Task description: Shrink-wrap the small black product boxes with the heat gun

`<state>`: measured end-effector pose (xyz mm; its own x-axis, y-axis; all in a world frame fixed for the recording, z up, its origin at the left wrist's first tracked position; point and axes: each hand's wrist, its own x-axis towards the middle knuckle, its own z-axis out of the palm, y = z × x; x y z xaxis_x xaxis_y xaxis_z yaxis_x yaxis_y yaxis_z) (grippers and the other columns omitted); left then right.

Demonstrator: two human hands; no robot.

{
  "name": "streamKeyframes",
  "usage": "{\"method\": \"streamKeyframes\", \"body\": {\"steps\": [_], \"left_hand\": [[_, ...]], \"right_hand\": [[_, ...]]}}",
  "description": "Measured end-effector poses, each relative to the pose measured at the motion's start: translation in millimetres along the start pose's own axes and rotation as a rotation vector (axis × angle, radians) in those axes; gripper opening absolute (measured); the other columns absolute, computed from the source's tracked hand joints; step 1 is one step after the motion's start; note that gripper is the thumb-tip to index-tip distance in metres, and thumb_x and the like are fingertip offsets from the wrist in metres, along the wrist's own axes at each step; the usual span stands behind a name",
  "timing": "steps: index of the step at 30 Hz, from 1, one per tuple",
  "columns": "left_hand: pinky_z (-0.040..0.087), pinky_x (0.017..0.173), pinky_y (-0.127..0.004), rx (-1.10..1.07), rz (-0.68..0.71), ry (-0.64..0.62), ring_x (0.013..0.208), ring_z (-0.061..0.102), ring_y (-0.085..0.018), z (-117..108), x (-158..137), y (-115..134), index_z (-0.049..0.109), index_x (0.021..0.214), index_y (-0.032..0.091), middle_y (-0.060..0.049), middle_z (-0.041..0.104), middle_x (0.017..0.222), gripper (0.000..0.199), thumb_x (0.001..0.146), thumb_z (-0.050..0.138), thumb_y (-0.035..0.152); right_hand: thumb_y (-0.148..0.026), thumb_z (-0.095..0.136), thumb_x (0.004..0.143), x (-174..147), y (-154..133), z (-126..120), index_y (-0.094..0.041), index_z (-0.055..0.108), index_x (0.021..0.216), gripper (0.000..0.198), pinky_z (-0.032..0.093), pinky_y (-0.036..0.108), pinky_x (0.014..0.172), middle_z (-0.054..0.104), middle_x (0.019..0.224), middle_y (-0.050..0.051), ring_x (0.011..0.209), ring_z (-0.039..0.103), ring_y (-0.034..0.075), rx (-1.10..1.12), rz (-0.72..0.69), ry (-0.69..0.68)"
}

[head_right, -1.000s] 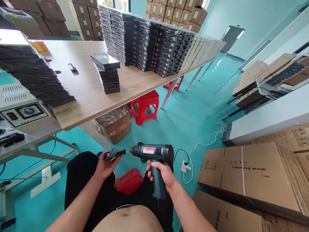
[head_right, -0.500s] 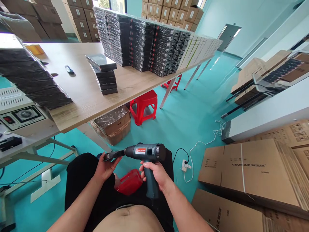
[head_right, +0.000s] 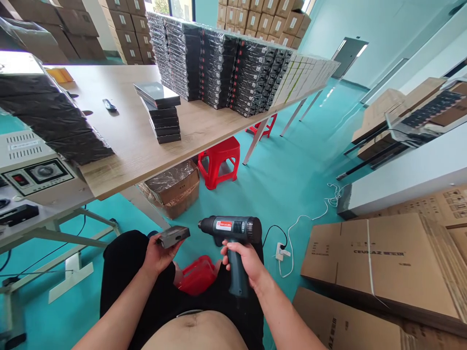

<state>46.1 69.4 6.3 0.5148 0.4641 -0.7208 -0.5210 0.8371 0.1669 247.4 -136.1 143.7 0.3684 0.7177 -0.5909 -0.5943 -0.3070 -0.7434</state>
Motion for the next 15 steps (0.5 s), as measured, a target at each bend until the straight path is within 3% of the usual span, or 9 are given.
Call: {"method": "streamKeyframes", "body": {"steps": [3,7,10,15], "left_hand": [[0.058,0.073,-0.048,0.071,0.052,-0.046,0.082,0.069,-0.029,-6,6,-2,0.062,0.1,0.016,-0.01,0.071,0.086,0.038,0.064,0.05,0.011],[0.058,0.063,-0.046,0.105,0.114,0.048,0.065,0.067,-0.025,-13,18,-7,0.061,0.08,0.014,-0.007,0.067,0.068,0.034,0.05,0.046,0.007],[0.057,0.058,-0.04,0.143,0.184,0.08,0.056,0.064,-0.022,-15,24,-9,0.058,0.069,0.014,-0.005,0.065,0.062,0.025,0.048,0.045,0.006],[0.057,0.061,-0.037,0.195,0.219,0.059,0.058,0.064,-0.021,-15,26,-9,0.059,0.069,0.014,-0.005,0.066,0.063,0.027,0.047,0.044,0.006]], "right_hand": [[-0.03,0.059,0.081,-11,0,-18,-0.012,0.066,0.1,0.028,0.048,0.022,0.052,0.066,0.083,0.006,0.063,0.062,0.013,0.023,0.052,-0.054],[-0.031,0.059,0.082,-25,4,-33,-0.014,0.066,0.103,0.028,0.049,0.022,0.053,0.067,0.085,0.006,0.065,0.062,0.013,-0.002,0.085,-0.044],[-0.03,0.058,0.082,-31,7,-36,-0.014,0.066,0.103,0.028,0.049,0.022,0.053,0.067,0.085,0.006,0.065,0.062,0.013,-0.036,0.088,-0.07],[-0.03,0.058,0.082,-36,10,-31,-0.013,0.066,0.104,0.029,0.049,0.023,0.053,0.067,0.085,0.007,0.064,0.063,0.014,-0.1,0.094,-0.128]]}}
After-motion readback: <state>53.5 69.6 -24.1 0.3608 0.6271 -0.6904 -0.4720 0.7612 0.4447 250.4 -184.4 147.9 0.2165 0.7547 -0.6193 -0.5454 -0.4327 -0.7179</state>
